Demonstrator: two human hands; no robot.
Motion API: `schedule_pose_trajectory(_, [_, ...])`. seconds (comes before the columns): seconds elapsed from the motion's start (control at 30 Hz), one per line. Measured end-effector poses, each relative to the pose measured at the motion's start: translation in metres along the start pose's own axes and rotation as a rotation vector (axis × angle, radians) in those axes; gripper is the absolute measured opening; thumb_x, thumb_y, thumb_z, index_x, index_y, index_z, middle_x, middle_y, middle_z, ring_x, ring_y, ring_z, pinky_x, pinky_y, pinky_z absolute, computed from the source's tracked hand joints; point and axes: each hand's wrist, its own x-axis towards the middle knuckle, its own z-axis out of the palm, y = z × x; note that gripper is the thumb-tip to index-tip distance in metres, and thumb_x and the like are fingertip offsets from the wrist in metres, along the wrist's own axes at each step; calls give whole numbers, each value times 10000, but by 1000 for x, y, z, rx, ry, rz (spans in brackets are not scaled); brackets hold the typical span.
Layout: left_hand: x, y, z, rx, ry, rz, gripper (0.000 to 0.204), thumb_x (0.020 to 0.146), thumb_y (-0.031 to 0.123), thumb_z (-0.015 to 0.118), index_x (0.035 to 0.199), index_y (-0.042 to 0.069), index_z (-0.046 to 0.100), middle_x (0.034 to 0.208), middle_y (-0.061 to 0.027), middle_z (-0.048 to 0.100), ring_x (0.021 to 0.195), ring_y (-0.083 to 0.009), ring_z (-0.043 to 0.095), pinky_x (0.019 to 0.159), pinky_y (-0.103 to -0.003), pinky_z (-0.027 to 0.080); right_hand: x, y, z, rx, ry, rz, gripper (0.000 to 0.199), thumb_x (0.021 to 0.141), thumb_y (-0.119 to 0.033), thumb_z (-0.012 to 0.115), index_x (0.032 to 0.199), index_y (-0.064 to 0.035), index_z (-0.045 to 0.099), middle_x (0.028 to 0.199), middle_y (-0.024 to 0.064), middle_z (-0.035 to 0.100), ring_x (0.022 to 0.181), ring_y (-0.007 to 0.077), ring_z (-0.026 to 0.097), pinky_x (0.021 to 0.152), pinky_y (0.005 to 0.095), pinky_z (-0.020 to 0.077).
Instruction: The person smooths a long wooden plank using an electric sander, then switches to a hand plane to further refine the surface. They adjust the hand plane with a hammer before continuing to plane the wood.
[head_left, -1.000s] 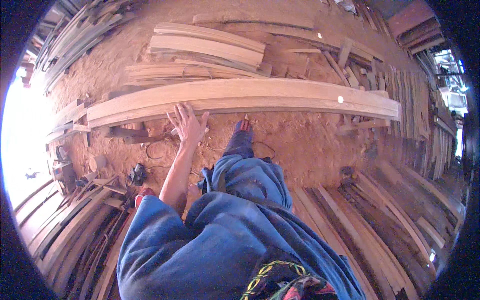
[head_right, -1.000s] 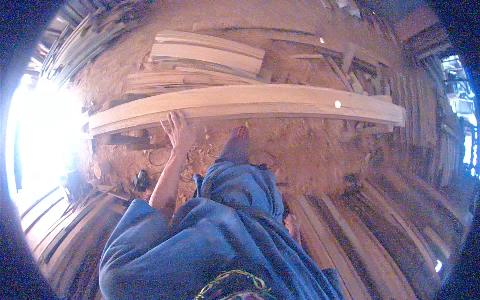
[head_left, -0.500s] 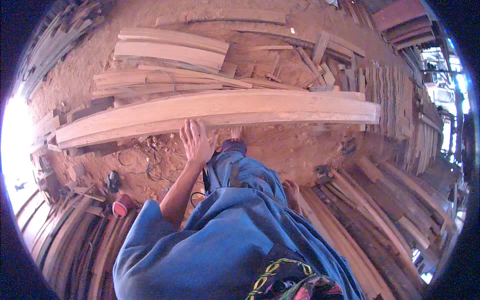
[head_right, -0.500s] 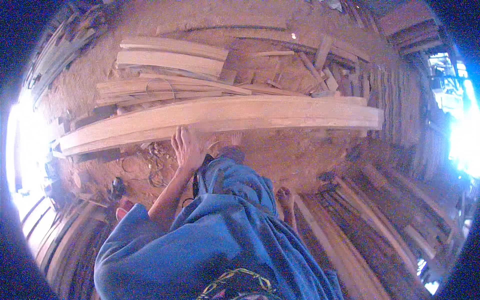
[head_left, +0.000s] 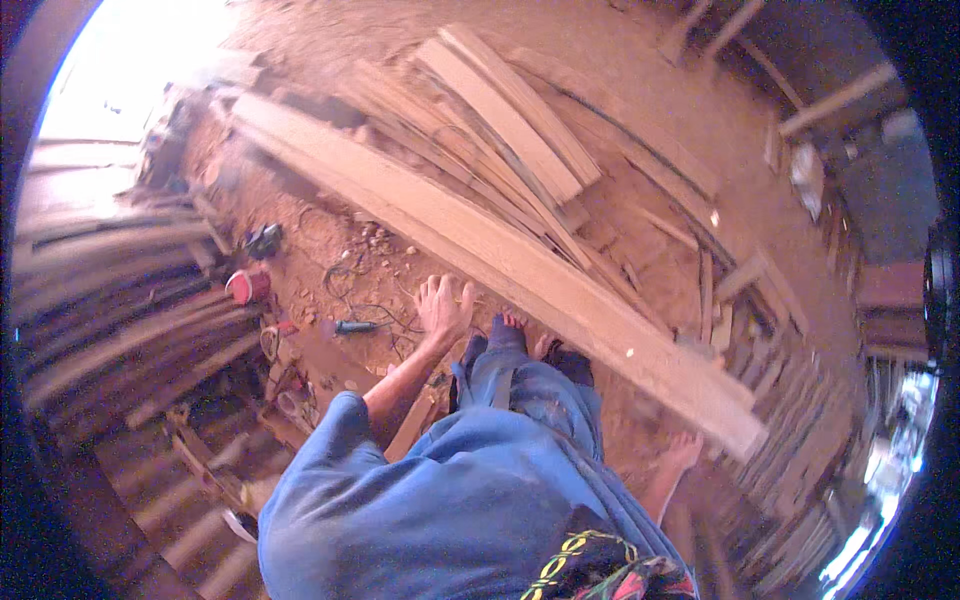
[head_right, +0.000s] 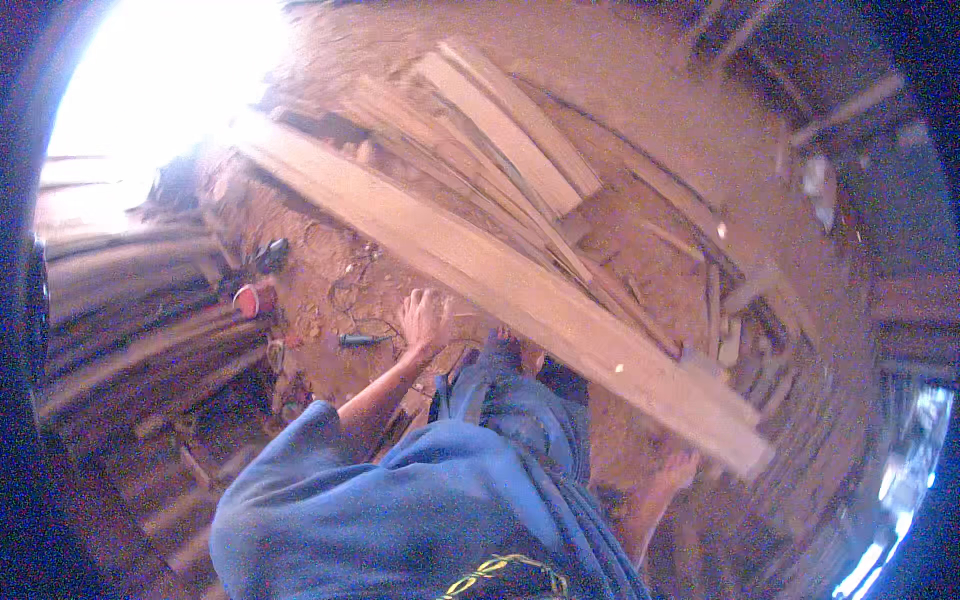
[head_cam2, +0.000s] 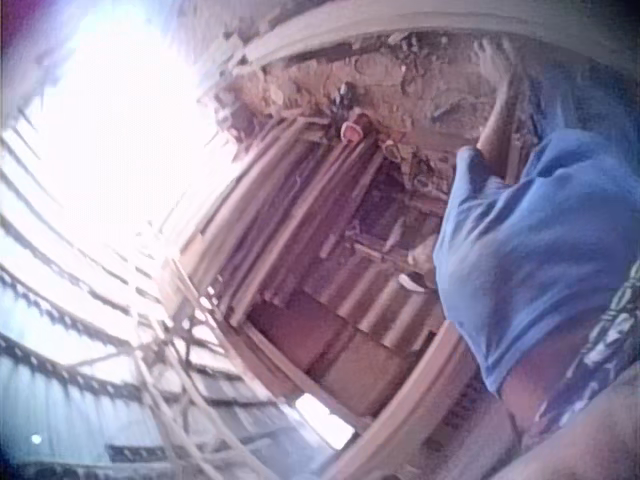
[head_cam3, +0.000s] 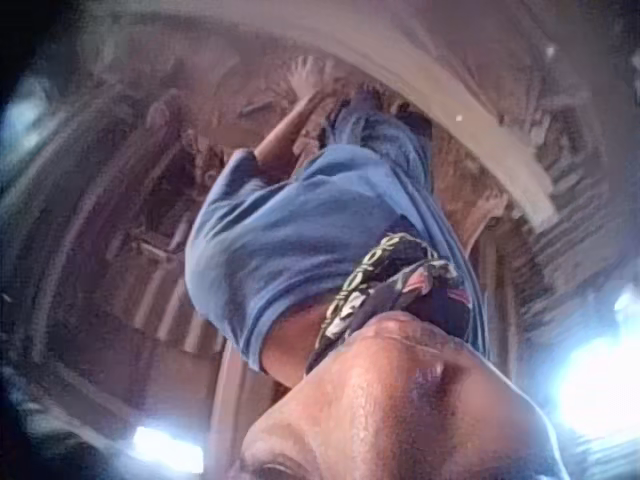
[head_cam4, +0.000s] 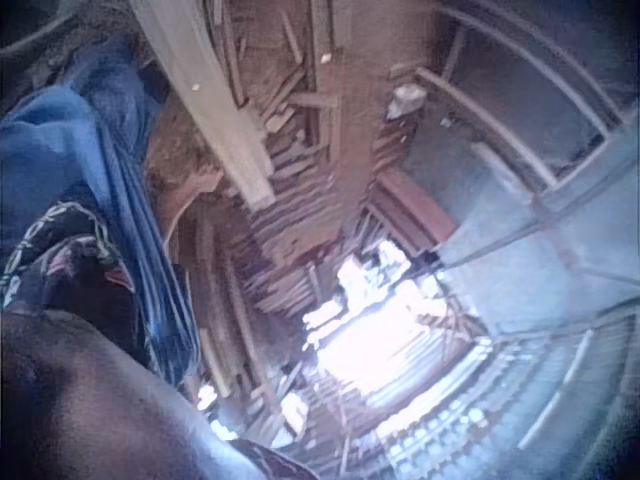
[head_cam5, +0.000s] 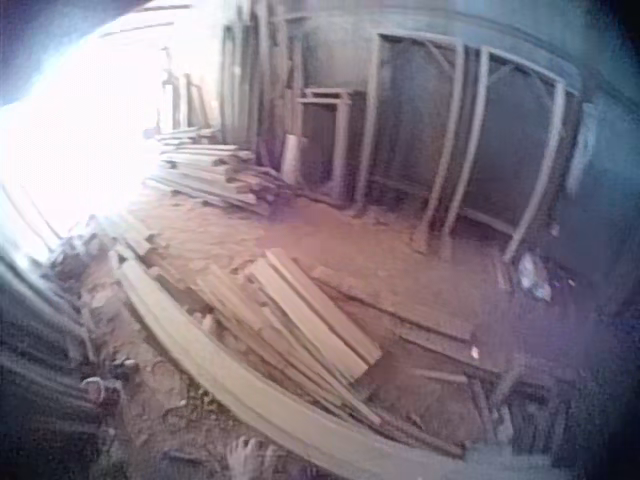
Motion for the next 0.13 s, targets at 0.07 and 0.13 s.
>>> schedule_pose_trajectory(0.07, [31, 19, 22, -327, 121, -332, 839, 859, 594, 718, 1448, 43, 487, 1374, -269, 516, 1330, -445, 470, 1132, -580, 348, 40, -27, 20, -44, 47, 158, 664, 1002, -387, 588, 1559, -95, 375, 1524, 133, 463, 1386, 283, 473, 1116, 417, 415])
schedule_pose_trajectory(0.13, [66, 42, 39, -561, 240, -575, 1100, 787, 660, 763, 1549, 18, 295, 1500, -316, 370, 1422, -472, 363, 1165, -578, 329, 88, -47, 60, -90, 33, 262, 696, 1002, -390, 591, 1586, -113, 335, 1548, 135, 439, 1432, 286, 431, 1164, 429, 379])
